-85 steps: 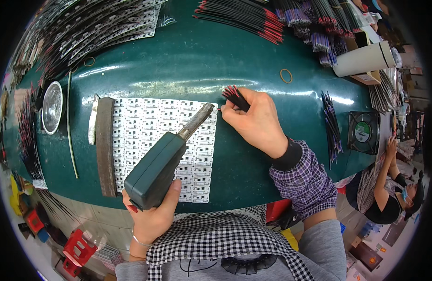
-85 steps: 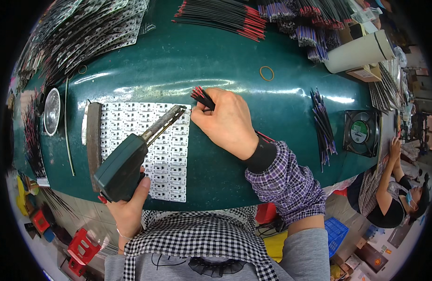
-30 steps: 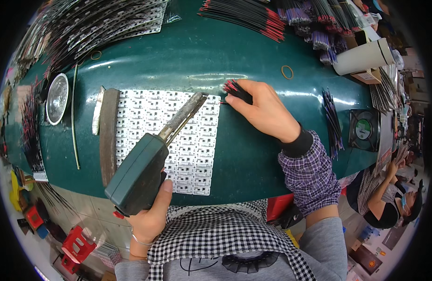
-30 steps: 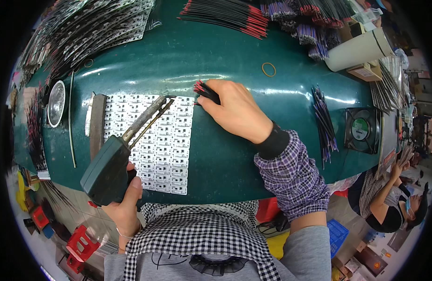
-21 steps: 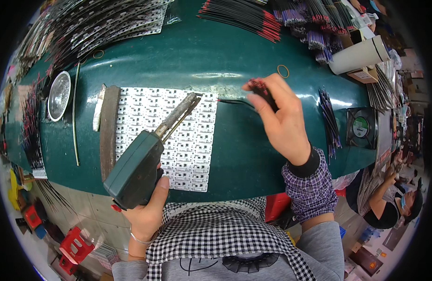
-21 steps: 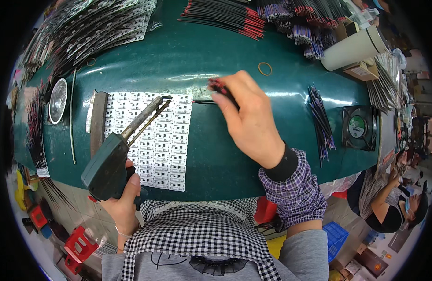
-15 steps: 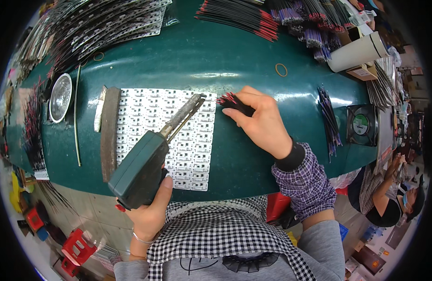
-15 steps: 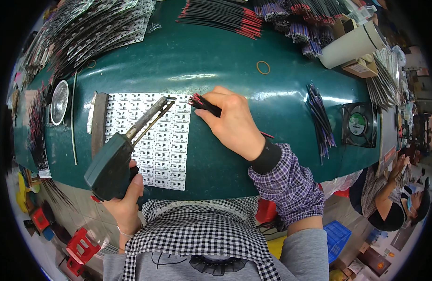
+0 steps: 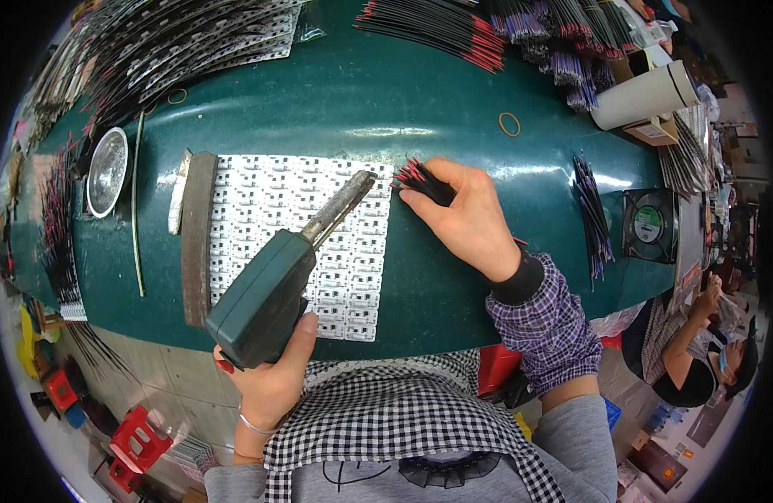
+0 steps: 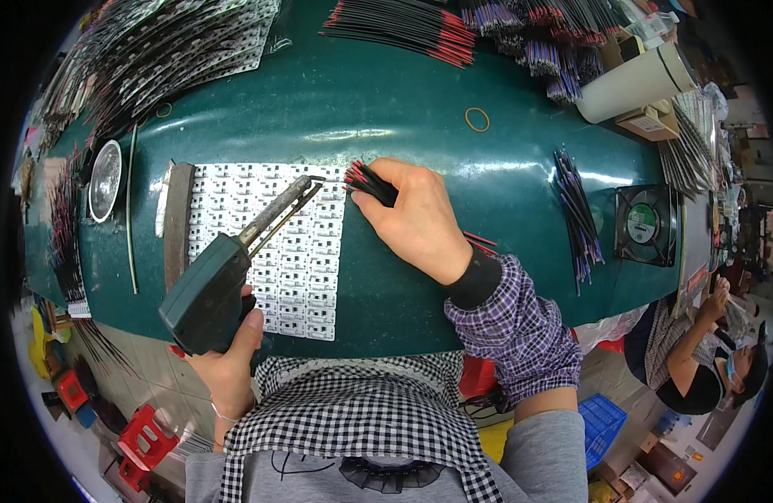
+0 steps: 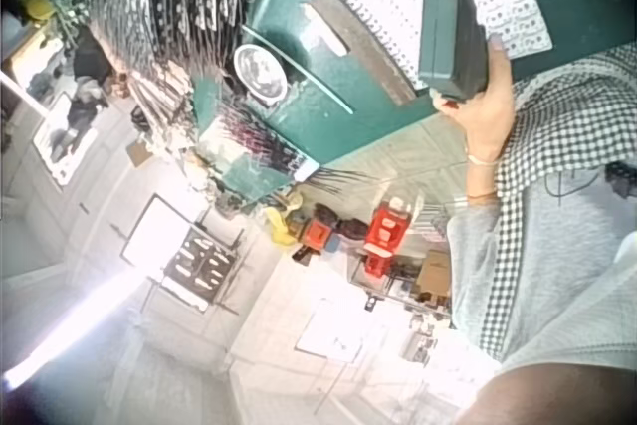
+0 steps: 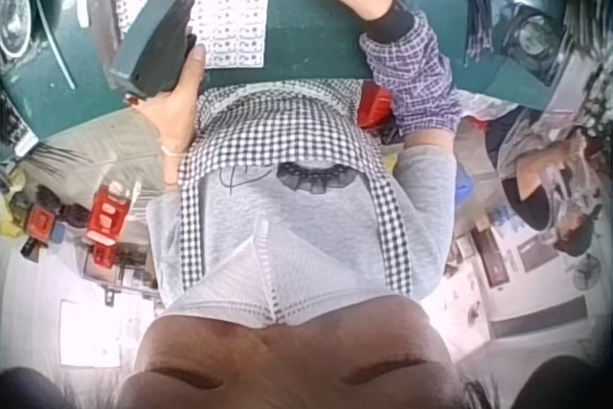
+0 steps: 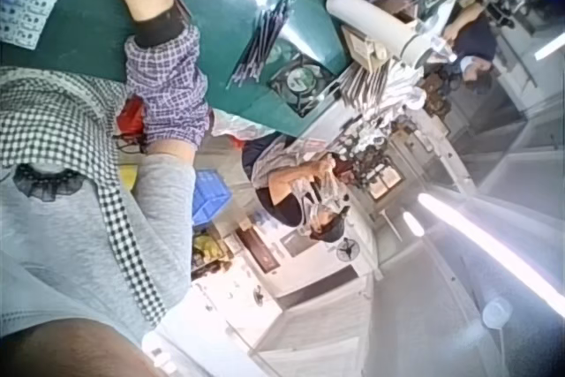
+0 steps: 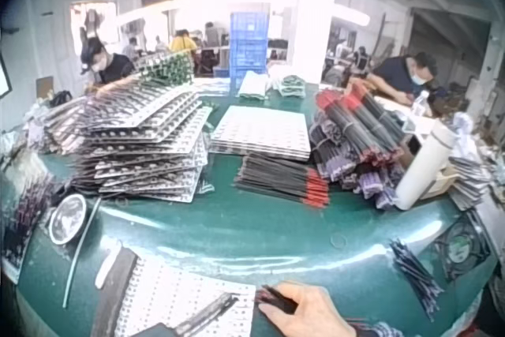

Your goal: The person solders wires onto a circuit board sheet using a soldering tool, stacks the completed sheet onto a pile, places a new board sheet on the table, and solders more wires to it.

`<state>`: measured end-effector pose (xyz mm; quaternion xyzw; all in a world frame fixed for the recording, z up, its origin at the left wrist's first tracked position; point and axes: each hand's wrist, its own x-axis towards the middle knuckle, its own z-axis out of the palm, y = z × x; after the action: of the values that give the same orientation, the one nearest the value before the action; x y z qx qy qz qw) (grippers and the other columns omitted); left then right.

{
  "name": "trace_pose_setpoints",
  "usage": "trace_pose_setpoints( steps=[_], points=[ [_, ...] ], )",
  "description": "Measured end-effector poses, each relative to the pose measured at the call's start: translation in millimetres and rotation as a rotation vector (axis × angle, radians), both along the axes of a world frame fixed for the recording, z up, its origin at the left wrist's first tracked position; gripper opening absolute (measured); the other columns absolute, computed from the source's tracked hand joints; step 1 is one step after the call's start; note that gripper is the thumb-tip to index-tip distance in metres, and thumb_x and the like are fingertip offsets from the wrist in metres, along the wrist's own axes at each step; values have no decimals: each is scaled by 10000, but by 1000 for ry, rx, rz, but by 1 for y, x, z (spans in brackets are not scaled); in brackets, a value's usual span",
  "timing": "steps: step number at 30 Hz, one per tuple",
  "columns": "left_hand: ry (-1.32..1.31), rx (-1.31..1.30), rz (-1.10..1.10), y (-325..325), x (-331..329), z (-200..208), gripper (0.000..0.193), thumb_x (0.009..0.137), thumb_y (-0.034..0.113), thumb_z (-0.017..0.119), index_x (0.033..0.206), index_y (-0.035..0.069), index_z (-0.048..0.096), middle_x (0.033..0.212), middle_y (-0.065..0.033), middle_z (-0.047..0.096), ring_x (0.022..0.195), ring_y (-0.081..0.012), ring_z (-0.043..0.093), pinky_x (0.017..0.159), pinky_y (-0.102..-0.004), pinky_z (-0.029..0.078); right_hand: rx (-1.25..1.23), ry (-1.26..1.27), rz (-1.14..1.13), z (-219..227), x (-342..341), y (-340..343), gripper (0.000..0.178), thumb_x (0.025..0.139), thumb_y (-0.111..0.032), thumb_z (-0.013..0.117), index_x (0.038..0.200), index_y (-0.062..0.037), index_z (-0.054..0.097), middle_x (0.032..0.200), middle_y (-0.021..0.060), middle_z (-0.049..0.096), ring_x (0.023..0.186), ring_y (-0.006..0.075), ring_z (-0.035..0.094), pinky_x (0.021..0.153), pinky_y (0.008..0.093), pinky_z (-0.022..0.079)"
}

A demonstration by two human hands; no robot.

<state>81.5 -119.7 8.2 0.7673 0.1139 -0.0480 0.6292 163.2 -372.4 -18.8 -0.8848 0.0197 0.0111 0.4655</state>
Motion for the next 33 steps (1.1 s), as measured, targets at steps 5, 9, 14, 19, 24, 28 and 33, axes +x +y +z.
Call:
trace_pose_setpoints(
  steps=[5,9,14,19,24,28,33],
  points=[
    [-21,16,-4,-1,-1,-1,503,760,-68,747,1234,-15,586,1046,-104,682,725,-92,612,551,-196,488,48,40,-16,-4,-3,2,156,831,-81,697,885,52,633,748,211,620,639,343,604,600,384,449],
    [-6,26,-19,1,-2,-2,479,762,-64,746,1216,-11,602,1032,-95,686,742,-87,612,553,-194,486,158,67,-42,-4,-3,4,159,831,-96,691,865,47,632,699,214,602,593,351,584,574,394,438],
    [6,52,19,-8,3,2,258,777,65,793,987,-43,687,875,-70,705,737,-110,631,659,-249,507,-21,-18,-37,-3,-1,5,201,811,-146,670,810,46,611,637,216,571,548,364,565,546,420,429],
    [12,33,-15,-11,5,7,219,773,70,795,934,-32,688,879,-60,697,720,-102,624,639,-246,490,-46,-31,-34,-4,0,7,197,801,-133,661,776,48,589,627,224,561,553,394,557,545,435,427],
    [-79,98,-67,-10,3,-5,202,777,84,796,917,-16,690,838,-57,684,681,-117,618,636,-252,471,-85,-33,-32,-6,1,7,187,792,-121,653,753,48,581,617,225,558,558,412,557,549,450,433],
    [3,72,-76,-14,5,1,184,794,105,793,910,4,693,859,-43,675,707,-134,613,680,-264,446,-114,-43,-29,-5,2,7,180,787,-117,651,752,47,586,617,227,563,565,416,569,555,461,442],
    [6,156,-144,-8,2,1,168,802,112,792,908,21,699,946,-27,658,805,-135,598,770,-274,403,-117,-37,-33,-5,4,8,182,785,-115,648,751,51,585,610,229,561,562,415,573,557,464,443]
  ],
)
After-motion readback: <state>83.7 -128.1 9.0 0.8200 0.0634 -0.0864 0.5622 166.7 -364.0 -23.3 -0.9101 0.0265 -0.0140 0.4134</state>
